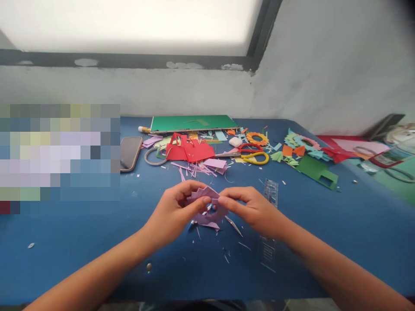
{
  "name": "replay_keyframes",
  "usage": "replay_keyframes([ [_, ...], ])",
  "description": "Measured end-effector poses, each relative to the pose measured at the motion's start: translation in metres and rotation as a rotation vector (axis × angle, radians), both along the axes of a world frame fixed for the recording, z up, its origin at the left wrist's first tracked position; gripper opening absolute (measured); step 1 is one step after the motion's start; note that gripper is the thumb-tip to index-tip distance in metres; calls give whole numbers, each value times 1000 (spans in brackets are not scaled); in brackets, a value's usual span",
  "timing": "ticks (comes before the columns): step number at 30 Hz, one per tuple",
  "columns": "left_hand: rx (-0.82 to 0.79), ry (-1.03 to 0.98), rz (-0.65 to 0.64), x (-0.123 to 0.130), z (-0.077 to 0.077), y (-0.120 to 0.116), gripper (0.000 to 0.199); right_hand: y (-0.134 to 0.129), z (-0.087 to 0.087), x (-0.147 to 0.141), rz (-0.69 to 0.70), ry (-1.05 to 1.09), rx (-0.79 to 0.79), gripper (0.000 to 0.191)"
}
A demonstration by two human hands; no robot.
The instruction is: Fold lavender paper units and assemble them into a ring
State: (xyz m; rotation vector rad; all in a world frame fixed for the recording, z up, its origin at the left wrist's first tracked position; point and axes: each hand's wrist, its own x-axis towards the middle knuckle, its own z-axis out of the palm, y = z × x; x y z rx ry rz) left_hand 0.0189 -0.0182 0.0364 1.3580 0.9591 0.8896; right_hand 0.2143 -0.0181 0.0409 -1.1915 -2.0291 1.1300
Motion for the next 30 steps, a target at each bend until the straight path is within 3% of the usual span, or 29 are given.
replay_keyframes([
  [5,70,16,163,-6,11,6,11,13,-3,16,-194,-48,177,33],
  [7,106,14,203,-7,14,8,10,19,-7,20,-202,-152,229,28],
  [10,146,24,235,-9,14,10,12,22,-13,18,-98,-229,256,20],
  [15,162,-36,250,-12,13,13,14,13,-22,-3,264,-253,299,20],
  [18,143,-63,249,-12,14,14,15,7,-25,-11,393,-286,310,23],
  [24,97,-85,218,-11,13,15,14,-2,-19,-10,437,-434,313,16],
  [30,61,-100,167,-8,11,13,16,-9,-21,-21,362,-572,331,19],
])
